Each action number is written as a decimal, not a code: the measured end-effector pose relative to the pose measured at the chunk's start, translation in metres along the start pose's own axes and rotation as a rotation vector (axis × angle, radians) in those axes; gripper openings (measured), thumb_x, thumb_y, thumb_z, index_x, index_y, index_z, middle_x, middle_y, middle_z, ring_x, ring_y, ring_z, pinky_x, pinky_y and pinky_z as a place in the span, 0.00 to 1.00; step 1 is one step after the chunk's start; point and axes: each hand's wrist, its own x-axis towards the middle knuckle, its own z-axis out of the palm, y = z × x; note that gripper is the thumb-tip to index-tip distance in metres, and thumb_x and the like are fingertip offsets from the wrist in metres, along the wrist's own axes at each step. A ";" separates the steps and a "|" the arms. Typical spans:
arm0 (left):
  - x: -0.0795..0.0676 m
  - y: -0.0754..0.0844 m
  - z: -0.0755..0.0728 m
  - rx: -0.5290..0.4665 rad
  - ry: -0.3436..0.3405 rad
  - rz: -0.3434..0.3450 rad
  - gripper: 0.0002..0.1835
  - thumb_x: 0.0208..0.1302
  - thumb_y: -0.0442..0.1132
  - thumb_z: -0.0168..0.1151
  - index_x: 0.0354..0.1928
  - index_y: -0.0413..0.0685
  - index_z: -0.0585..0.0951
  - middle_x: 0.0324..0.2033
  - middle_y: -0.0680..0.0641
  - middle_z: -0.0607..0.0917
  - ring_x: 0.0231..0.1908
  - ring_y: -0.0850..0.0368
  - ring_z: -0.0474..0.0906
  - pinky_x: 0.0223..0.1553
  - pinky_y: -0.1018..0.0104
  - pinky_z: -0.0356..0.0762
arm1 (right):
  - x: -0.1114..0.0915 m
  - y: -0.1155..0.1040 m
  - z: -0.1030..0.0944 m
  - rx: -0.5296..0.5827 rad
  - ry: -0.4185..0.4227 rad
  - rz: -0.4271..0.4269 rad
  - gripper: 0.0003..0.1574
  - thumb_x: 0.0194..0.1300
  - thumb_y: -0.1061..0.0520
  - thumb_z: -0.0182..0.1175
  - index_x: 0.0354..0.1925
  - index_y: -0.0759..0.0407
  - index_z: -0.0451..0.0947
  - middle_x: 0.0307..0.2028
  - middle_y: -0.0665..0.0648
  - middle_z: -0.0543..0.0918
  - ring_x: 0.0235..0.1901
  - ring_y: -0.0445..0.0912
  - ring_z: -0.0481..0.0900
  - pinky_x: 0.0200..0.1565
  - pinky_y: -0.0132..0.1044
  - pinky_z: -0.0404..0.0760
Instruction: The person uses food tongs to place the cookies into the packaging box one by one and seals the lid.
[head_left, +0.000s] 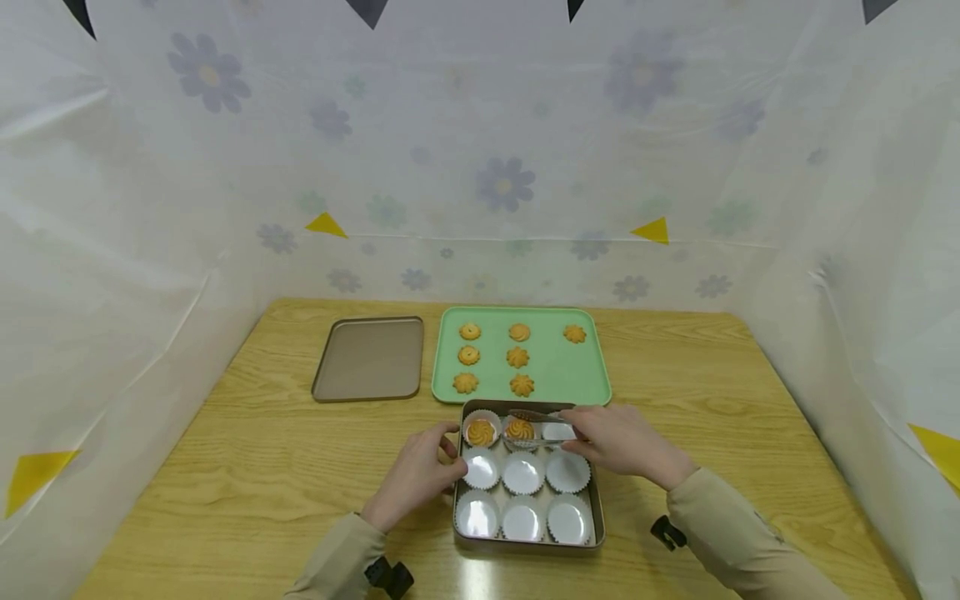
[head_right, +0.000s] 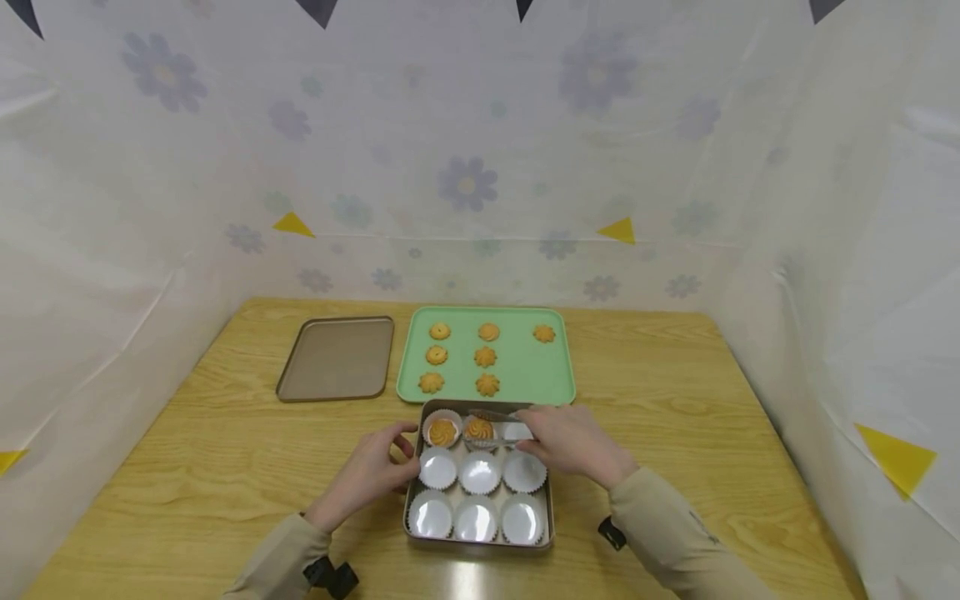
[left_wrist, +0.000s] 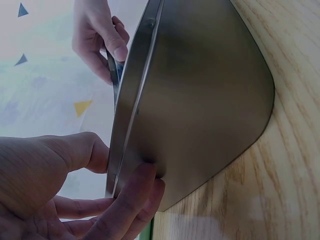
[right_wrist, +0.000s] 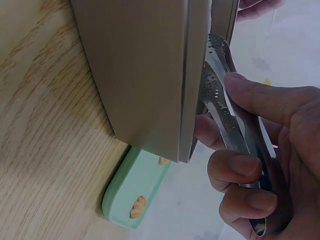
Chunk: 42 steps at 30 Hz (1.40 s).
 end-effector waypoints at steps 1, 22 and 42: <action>0.000 0.000 0.000 -0.001 -0.001 0.000 0.33 0.55 0.34 0.64 0.65 0.32 0.73 0.35 0.43 0.84 0.22 0.62 0.79 0.23 0.70 0.76 | 0.000 0.000 0.000 0.001 -0.001 0.002 0.09 0.68 0.50 0.63 0.40 0.53 0.77 0.27 0.45 0.78 0.19 0.36 0.64 0.19 0.29 0.62; -0.001 0.001 0.000 -0.013 0.002 -0.009 0.33 0.54 0.33 0.63 0.65 0.31 0.73 0.35 0.43 0.84 0.22 0.62 0.80 0.23 0.71 0.78 | 0.002 0.005 0.001 0.085 -0.042 0.039 0.08 0.68 0.49 0.64 0.35 0.48 0.75 0.25 0.42 0.74 0.20 0.35 0.66 0.20 0.29 0.64; 0.000 0.001 0.001 -0.016 -0.007 -0.022 0.33 0.55 0.33 0.64 0.65 0.32 0.73 0.35 0.43 0.84 0.23 0.61 0.79 0.24 0.71 0.77 | 0.000 0.069 0.017 1.011 0.013 0.240 0.34 0.76 0.51 0.53 0.70 0.71 0.63 0.33 0.59 0.77 0.15 0.35 0.60 0.17 0.27 0.60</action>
